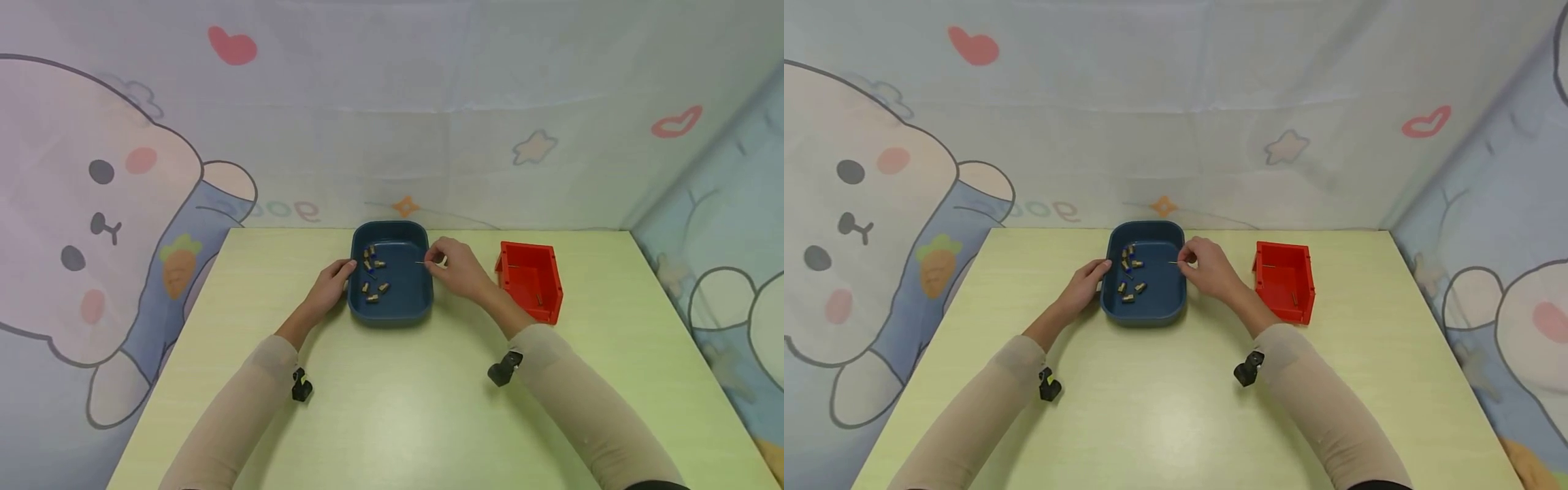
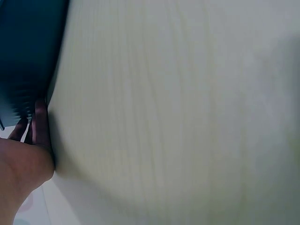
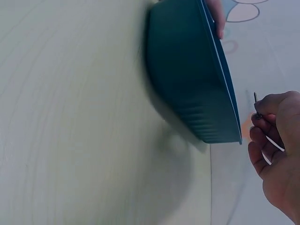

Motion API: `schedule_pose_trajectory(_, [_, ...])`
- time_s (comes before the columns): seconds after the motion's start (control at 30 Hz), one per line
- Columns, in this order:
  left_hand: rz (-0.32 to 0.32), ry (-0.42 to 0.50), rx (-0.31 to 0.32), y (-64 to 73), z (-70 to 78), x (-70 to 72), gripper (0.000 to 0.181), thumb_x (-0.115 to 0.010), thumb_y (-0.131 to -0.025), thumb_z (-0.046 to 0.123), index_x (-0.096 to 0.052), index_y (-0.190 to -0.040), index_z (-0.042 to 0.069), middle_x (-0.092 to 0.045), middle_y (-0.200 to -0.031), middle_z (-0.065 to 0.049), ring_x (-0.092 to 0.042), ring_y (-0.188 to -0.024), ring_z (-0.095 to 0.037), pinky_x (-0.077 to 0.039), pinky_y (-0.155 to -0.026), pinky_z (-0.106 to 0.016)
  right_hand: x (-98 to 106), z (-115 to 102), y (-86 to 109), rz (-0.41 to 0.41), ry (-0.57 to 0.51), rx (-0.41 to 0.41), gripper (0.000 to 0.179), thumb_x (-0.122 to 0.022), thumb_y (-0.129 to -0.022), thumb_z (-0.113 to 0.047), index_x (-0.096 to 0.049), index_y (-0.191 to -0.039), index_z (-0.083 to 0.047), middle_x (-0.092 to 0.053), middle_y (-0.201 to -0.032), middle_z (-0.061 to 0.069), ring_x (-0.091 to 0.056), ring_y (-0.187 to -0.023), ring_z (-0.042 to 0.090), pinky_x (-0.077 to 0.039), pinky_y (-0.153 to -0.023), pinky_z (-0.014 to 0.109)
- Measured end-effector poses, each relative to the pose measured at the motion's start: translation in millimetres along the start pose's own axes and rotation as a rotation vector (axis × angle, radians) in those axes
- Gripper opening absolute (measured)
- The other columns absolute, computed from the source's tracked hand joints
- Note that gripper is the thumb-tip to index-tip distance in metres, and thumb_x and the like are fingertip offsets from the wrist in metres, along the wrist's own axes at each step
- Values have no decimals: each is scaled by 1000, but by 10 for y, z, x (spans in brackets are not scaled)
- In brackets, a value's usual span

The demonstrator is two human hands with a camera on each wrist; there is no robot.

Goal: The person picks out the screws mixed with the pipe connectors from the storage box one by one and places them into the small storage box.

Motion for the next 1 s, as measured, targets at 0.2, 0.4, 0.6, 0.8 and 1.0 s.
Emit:
schedule_pose_trajectory(0.2, [0,-13,12,3,-21,-9,56,-46,-115,34,-45,-157,-3,-47,-159,-23,-42,-150,-37,-37,-123,-50,127,80,53,15,10,-21,5,-71,-101,-8,-71,-105,-4,-68,-103,10,-64,-97,27,-55,-84,40])
schedule_pose_trajectory(0.4, [-8,-9,-7,25,-30,-11,57,-46,-115,35,-45,-157,-4,-47,-159,-23,-41,-151,-38,-35,-124,-51,298,189,107,37,8,-62,6,-69,-101,-7,-70,-106,-2,-69,-104,11,-64,-98,29,-54,-84,41])
schedule_pose_trajectory(0.6, [-2,-34,-20,1,-4,-21,60,-47,-115,39,-45,-158,-2,-47,-160,-23,-42,-150,-38,-34,-125,-50,460,298,150,46,6,-118,7,-69,-103,-8,-69,-108,-3,-68,-106,11,-62,-100,29,-54,-87,41])
schedule_pose_trajectory(0.8, [2,-28,-11,-192,-215,-33,59,-46,-115,40,-44,-159,0,-46,-161,-21,-41,-151,-37,-33,-125,-50,572,376,219,56,7,-144,6,-68,-103,-7,-69,-107,-2,-67,-106,12,-62,-101,29,-54,-87,42])
schedule_pose_trajectory(1.0, [26,-28,-43,-275,-373,-53,63,-47,-113,49,-46,-159,6,-46,-162,-17,-40,-152,-35,-30,-126,-50,687,458,294,72,22,-156,7,-67,-104,-8,-68,-107,-1,-67,-105,13,-62,-101,31,-53,-87,44])
Point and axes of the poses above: each hand's wrist, its own y-axis away from the middle knuckle, its own x-axis out of the back of the hand, z = x × y, the point moved 3 cm from there along -y, towards the middle knuckle
